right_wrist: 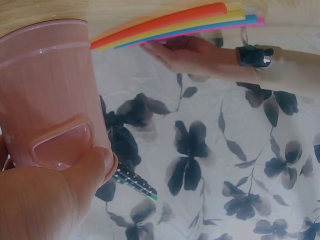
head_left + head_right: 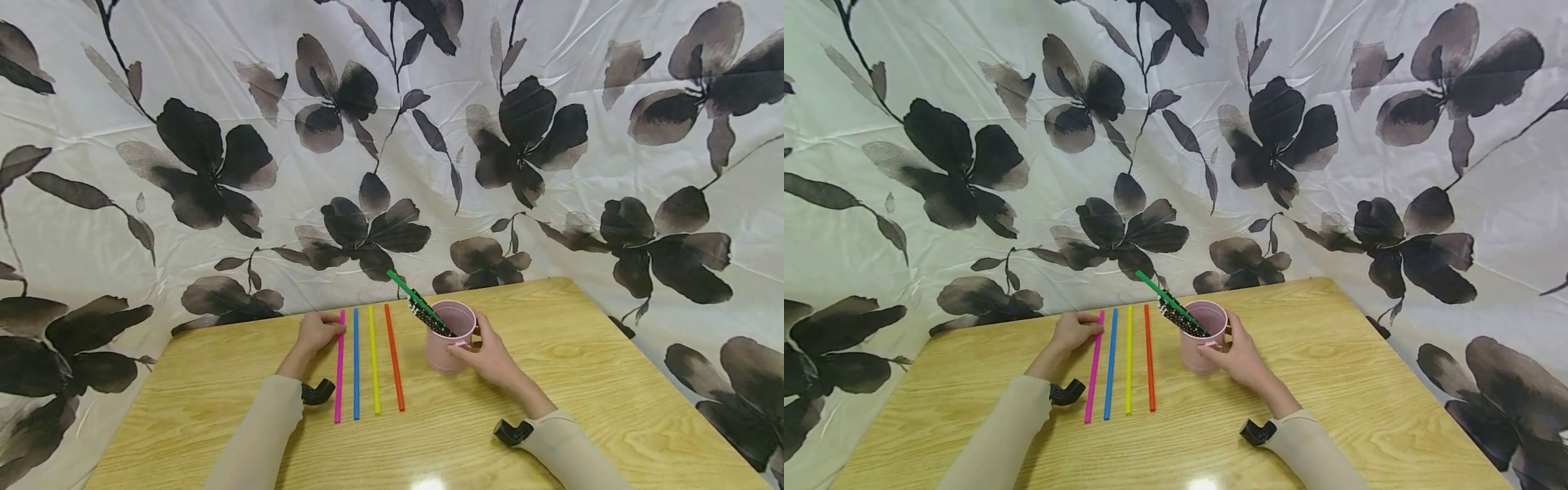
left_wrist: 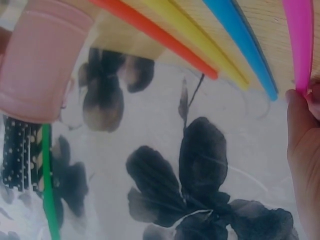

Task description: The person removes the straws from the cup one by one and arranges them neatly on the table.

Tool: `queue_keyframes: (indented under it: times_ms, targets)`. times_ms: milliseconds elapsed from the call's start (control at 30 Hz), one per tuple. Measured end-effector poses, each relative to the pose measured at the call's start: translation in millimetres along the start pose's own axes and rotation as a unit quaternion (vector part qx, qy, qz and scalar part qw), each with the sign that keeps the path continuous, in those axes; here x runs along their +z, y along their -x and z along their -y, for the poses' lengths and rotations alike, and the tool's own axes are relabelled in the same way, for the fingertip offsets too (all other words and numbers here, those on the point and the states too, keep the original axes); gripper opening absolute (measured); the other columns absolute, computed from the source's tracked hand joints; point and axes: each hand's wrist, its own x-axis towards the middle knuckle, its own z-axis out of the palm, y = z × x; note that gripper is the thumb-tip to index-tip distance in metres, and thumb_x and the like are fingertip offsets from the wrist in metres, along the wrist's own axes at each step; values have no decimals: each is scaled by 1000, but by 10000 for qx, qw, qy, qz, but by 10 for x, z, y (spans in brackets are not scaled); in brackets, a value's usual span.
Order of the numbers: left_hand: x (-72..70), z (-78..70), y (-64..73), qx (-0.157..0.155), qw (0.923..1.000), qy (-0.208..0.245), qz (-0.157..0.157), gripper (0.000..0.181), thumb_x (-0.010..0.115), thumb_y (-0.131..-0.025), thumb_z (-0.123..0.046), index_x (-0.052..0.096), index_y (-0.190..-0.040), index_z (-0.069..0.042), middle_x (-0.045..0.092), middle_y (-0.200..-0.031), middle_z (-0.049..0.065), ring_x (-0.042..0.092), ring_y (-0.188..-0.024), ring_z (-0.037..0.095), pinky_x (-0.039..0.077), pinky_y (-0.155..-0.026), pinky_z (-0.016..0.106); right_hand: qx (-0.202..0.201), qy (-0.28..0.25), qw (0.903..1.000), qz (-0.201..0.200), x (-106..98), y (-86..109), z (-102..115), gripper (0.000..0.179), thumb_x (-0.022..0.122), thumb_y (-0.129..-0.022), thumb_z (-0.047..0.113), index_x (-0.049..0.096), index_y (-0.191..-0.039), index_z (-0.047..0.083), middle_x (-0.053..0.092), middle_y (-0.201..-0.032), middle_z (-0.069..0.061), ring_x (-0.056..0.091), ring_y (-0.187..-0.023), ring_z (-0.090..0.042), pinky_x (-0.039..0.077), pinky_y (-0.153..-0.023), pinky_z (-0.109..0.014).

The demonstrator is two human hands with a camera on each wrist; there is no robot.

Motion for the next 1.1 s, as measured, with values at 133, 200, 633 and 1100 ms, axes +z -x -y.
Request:
queue_keyframes:
  times_ms: [133,200,633,1100]
  targets:
    - [-4,1,6,-80,9999,53,59,27,74,-69,-7,66,-93,3,63,-85,13,60,-65,15,52,-57,27,47,-1,10000,-17,2,1,-3,78,72,-75,21,25,-135,5,41,-122,-20,45,-102,-33,44,-80,-42]
    - [-6,3,15,-106,9999,26,56,27,73,-69,-7,66,-93,2,62,-87,13,60,-67,16,52,-57,27,52,-10,10000,-6,3,5,-3,78,72,-75,21,25,-135,5,41,-122,-20,45,-103,-33,44,-80,-42]
    - [-7,-21,25,84,9986,-474,-208,28,75,-67,-12,67,-90,0,64,-78,8,57,-64,15,49,-55,25,-4,12,10000,-14,9,3,-4,77,71,-75,21,26,-134,4,41,-122,-20,44,-104,-34,45,-80,-41]
    - [4,10,15,165,9986,-424,-271,27,76,-67,-12,66,-90,0,64,-74,6,57,-63,15,45,-50,21,60,7,10000,-10,6,6,18,77,72,-75,21,25,-134,5,41,-122,-20,45,-100,-26,44,-80,-43]
